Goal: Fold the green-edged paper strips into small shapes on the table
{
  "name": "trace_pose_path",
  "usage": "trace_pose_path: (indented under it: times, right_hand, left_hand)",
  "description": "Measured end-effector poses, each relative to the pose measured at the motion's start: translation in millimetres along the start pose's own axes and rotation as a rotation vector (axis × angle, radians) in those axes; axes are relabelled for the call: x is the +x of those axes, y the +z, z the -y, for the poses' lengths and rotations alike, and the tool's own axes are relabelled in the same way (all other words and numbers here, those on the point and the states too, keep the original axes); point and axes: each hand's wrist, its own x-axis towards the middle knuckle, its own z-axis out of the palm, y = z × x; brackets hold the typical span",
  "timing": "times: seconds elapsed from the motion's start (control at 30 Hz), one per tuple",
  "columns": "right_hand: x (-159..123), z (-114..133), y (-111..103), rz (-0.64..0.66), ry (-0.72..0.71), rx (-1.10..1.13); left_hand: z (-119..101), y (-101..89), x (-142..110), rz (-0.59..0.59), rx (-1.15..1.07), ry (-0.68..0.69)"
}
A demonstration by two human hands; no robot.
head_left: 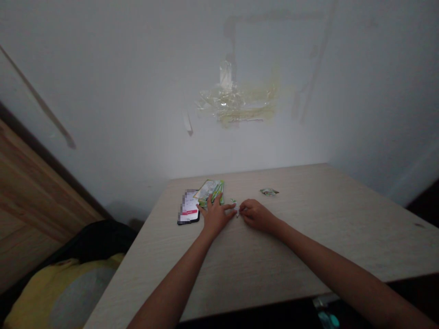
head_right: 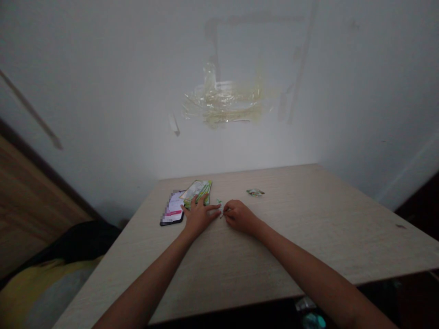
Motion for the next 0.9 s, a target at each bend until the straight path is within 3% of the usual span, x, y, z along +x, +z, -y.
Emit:
trace_pose_path:
  times: [0.27,0.63,0.9]
  right_hand:
    - [2.8,14.2,0.4,0.006,-0.017,0.016]
    - [1.2,4.3,-5.3,-0.034,0.047,0.059]
    - [1.0,9.4,-5.2,0.002,-0.020,0.005]
  left_hand:
    - [0.3,-0.1,0.2,0.004,-0.028,-0.008]
    - [-0.3,1.0,0.2,-0.001,-0.029,0.004]
    - [1.9,4.3,-0.3,-0.030,-0.038,0.012]
